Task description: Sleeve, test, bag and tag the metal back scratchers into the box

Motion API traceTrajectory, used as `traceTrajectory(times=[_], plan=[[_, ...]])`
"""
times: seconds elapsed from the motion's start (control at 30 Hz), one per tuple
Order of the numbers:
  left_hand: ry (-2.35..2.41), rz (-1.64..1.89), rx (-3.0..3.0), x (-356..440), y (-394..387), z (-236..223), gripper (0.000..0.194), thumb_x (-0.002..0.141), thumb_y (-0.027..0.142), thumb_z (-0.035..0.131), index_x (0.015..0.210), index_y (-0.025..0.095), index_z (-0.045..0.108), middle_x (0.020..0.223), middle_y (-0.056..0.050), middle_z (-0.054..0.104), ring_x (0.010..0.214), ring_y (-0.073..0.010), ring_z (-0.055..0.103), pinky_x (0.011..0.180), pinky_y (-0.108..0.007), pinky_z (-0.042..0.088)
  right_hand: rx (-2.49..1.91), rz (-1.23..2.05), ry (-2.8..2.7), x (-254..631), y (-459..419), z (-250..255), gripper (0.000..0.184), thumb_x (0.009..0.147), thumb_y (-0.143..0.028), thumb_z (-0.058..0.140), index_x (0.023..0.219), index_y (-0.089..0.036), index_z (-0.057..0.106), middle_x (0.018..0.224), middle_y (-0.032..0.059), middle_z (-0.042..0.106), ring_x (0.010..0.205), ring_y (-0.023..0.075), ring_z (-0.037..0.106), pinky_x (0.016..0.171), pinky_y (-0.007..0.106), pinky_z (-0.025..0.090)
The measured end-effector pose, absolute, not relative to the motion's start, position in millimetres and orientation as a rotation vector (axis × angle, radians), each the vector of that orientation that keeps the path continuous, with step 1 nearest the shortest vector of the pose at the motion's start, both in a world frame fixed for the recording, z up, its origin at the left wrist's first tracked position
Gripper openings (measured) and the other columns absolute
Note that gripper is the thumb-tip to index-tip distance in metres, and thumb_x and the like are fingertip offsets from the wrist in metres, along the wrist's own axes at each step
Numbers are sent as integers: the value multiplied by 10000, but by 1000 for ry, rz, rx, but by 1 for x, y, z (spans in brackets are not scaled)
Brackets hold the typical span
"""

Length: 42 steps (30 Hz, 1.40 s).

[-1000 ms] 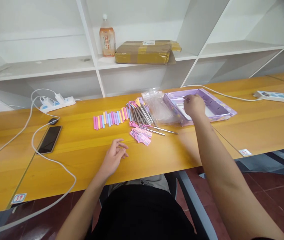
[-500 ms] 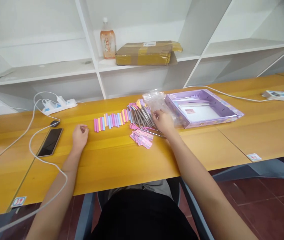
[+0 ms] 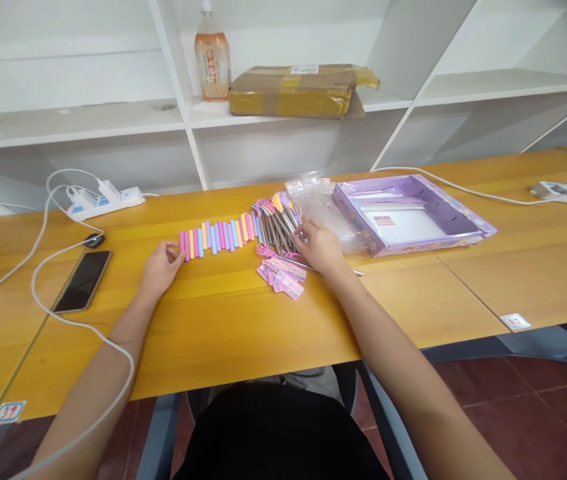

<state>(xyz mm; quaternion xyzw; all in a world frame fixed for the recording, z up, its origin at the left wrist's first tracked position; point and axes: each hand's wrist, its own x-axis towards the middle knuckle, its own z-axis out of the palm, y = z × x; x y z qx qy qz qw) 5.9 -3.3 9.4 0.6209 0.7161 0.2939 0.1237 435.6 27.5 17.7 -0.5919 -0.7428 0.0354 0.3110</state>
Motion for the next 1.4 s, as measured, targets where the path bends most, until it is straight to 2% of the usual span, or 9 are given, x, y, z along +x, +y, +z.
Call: traceTrajectory(times=[0.17,0.27,0.37,0.5,0.7,0.9,1.13,1.27,1.4], plan=[[2093,839,1807,7,-5,11,384,895,452,661,1184,205,610,922,-24,710,832,-230,667,826,-359,512,-1455,277,-2069,459,23,34,238,978,-383,652,857,-197,739,892,80,718,760,211,613,739,329,439],[2100,813,1832,7,-5,11,407,900,487,666,1191,207,616,924,-24,707,846,-232,668,832,-363,515,-1444,516,-2211,475,20,42,238,874,-428,786,803,-204,754,804,41,721,715,193,609,684,309,428],[2114,800,1847,7,-5,11,403,905,490,661,1188,205,627,927,-28,706,852,-234,670,833,-364,518,-1491,572,-2312,481,18,43,153,808,-350,828,789,-211,767,782,24,735,708,187,621,661,298,414],[2143,783,1861,7,-5,10,413,895,471,667,1208,203,638,951,-33,709,862,-232,674,822,-360,517,-1476,536,-2376,477,18,39,94,839,-297,761,794,-215,757,784,22,746,710,182,634,662,292,408],[2186,691,1921,9,-7,12,408,878,459,674,1178,184,665,971,-53,710,877,-240,676,787,-349,506,-1423,313,-2270,472,13,39,260,877,-395,730,723,-218,618,677,9,655,602,154,522,611,304,345],[2271,625,1879,7,-9,17,281,874,415,670,1060,206,694,931,-57,736,862,-255,688,742,-338,481,-1312,156,-2054,473,14,41,112,781,-234,685,826,-228,583,638,-31,580,584,145,525,595,280,348],[2214,598,1905,-1,-8,16,326,973,433,535,1110,196,711,959,-72,764,898,-251,707,799,-335,496,-1254,77,-1920,474,16,38,130,849,-297,690,830,-237,576,608,-52,528,554,133,494,592,276,381],[2253,570,1917,1,-9,14,340,920,447,612,1127,196,709,944,-71,762,863,-256,704,775,-339,502,-1266,22,-1874,473,17,37,162,865,-313,703,813,-239,568,594,-56,525,538,127,490,579,276,376],[2343,509,1836,5,-11,25,264,876,379,649,1059,198,709,975,-94,782,936,-288,730,803,-350,520,-1250,40,-1791,477,17,46,125,852,-284,686,833,-242,570,587,-63,520,531,129,494,582,273,402]])
